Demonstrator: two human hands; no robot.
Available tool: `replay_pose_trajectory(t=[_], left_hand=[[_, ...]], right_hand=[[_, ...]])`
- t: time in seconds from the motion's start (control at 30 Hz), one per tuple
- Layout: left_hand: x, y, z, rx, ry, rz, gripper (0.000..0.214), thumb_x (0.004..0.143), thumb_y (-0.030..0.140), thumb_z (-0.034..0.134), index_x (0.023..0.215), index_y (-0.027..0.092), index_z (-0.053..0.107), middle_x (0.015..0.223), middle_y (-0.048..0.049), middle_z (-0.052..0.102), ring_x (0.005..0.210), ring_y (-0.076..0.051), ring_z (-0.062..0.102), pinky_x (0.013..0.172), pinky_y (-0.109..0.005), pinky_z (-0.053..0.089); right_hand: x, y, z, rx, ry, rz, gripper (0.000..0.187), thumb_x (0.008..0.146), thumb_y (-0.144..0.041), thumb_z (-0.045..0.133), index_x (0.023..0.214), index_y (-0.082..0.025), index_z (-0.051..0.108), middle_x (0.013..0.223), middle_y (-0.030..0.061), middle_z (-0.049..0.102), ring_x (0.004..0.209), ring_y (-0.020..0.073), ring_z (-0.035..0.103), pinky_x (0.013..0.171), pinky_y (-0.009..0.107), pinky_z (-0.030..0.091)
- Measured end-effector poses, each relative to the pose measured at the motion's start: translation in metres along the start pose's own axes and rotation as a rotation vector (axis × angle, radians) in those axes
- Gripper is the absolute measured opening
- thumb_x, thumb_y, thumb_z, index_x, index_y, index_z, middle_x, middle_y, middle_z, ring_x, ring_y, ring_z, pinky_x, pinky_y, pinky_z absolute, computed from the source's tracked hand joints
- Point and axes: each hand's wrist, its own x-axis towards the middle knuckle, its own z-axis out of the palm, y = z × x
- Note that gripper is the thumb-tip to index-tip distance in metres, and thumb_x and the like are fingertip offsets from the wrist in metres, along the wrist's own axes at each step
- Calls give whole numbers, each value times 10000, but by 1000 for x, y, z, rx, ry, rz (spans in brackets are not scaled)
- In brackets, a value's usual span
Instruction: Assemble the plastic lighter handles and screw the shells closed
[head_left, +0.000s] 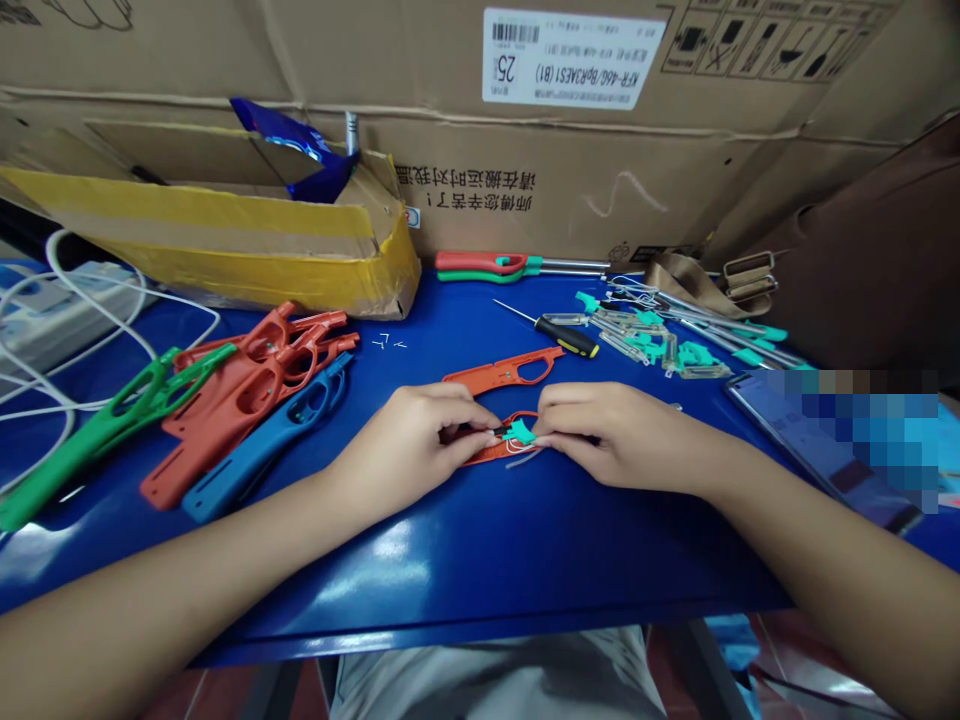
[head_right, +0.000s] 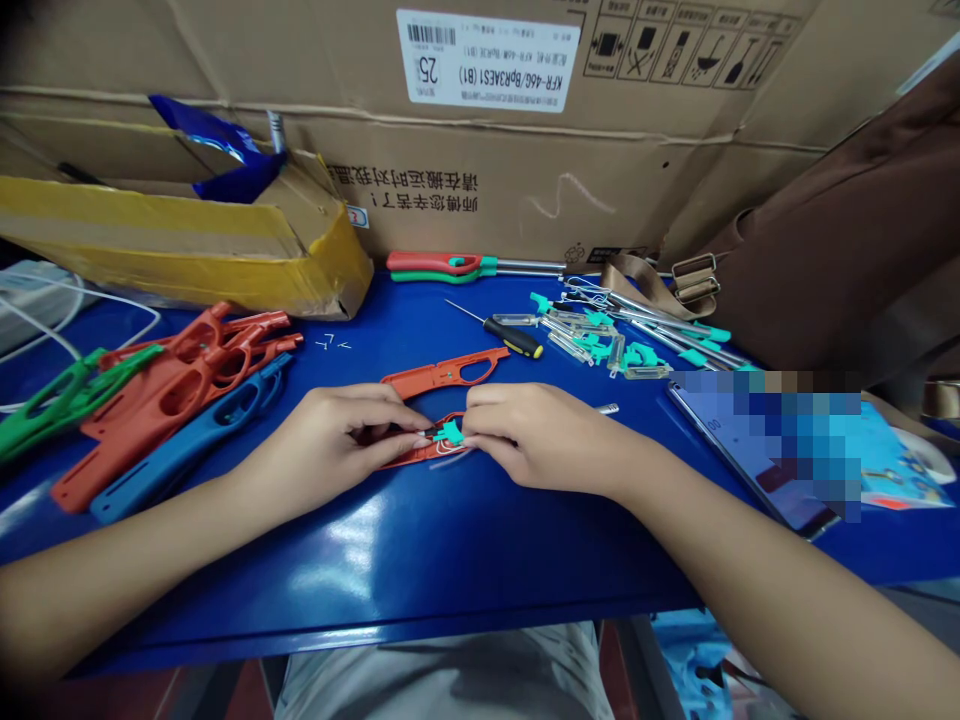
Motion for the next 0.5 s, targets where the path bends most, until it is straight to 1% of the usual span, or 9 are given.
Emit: replay_pose_trajectory(t=[0.17, 0.23, 0.3, 0.37, 0.43, 0.5], left_hand=[[-1, 3, 1, 2, 1, 8, 135, 867, 95, 725, 965, 162, 788, 850, -9, 757, 695, -95, 662, 632, -184, 486], [-1, 3, 1, 5, 4, 12, 153, 858, 81, 729, 971, 168, 783, 854, -1, 755, 670, -83, 644, 621, -175, 480], [-1, 3, 1, 6, 8, 15, 169, 849, 68, 732, 975, 170, 779, 851, 6, 751, 646, -74, 624, 611, -168, 474], [0, 3, 1, 5, 7, 16, 180, 842, 56, 733, 975, 169, 776, 838, 9, 745, 628, -70, 610, 604, -165, 471], [0, 4, 0, 9, 2, 15, 184, 841, 52, 730, 977, 168, 775, 831, 9, 741, 622, -70, 606, 602, -167, 472], [0, 5, 0, 21, -2, 15, 186, 849, 58, 721, 989, 169, 772, 839, 7, 739, 623, -73, 605, 606, -172, 477]], right_hand=[[0, -4, -3, 88, 21, 27, 217, 994, -165, 523, 904, -164, 721, 912, 48, 638, 784, 142, 575, 722, 283, 414], [1, -3, -2, 171, 48, 117, 183, 961, -163, 576, 866, -170, 732, 868, 31, 643, 736, 126, 560, 681, 271, 408], [4, -1, 1, 285, 70, 261, 124, 903, -203, 667, 801, -173, 731, 786, 8, 627, 658, 111, 515, 601, 259, 379], [6, 2, 3, 395, 69, 384, 121, 833, -267, 754, 761, -172, 727, 712, -14, 593, 600, 100, 457, 540, 256, 334], [8, 4, 4, 459, 63, 438, 151, 785, -304, 795, 759, -169, 733, 675, -24, 572, 584, 96, 429, 522, 255, 314], [8, 4, 3, 458, 67, 442, 154, 790, -312, 781, 760, -166, 740, 680, -17, 590, 585, 93, 426, 523, 255, 313]])
